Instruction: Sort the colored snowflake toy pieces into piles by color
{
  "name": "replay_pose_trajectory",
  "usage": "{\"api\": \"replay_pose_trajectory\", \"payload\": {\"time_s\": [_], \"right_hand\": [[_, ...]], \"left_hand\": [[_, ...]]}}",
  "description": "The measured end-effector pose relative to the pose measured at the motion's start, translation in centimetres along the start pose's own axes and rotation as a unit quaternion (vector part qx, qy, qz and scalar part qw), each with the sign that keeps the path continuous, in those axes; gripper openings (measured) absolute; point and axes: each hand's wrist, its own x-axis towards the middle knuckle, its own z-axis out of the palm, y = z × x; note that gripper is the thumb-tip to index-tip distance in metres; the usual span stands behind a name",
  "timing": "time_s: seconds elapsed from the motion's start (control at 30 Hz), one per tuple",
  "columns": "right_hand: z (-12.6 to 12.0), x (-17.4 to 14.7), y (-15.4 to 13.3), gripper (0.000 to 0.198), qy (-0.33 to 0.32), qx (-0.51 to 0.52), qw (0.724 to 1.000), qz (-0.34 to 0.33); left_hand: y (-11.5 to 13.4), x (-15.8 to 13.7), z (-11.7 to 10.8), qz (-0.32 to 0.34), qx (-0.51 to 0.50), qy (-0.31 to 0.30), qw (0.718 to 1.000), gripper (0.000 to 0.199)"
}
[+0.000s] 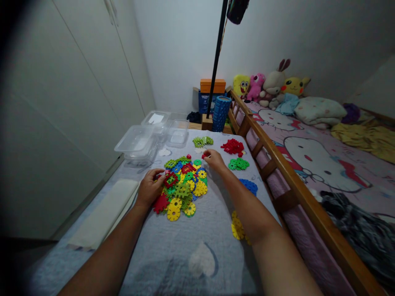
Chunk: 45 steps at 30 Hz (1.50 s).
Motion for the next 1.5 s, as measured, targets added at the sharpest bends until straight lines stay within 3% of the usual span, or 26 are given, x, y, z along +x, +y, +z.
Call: {"api": "replay_pose_trajectory", "payload": {"time_s": [0.13,0.23,0.4,0.67,0.87,1.23,1.5], "right_hand": [[-4.7,1.2,4.7,0.015,0.108,-0.010,0.991,0.074],[-7.7,1.6,8.6,0.020,0.199,-0.039,0.966,0.160],[-9.8,2.0,12.3,0.023,0.254,-0.023,0.929,0.268],[-9.4,3.4,14.0,0.025,0.261,-0.035,0.918,0.295],[-9.3,3.7,14.3,0.035,0.262,-0.024,0.924,0.276],[-10.7,1.4,13.4,0.032,0.214,-0.009,0.943,0.256],[-10.5,1.7,13.7,0.051,0.162,-0.092,0.949,0.254]], "left_hand": [[-0.2,0.1,0.1,-0.004,0.006,0.001,1.000,0.026],[-0.1,0.1,0.1,-0.002,0.011,-0.001,1.000,0.026],[0.1,0.0,0.0,-0.004,0.016,-0.009,1.000,0.026],[0.2,0.0,-0.2,-0.004,0.014,-0.018,1.000,0.026],[0.1,0.0,-0.2,0.003,0.025,-0.019,1.000,0.024],[0.1,0.0,-0.1,0.004,0.021,-0.022,1.000,0.025],[0.0,0.0,-0.1,-0.001,0.023,-0.026,0.999,0.025]]}}
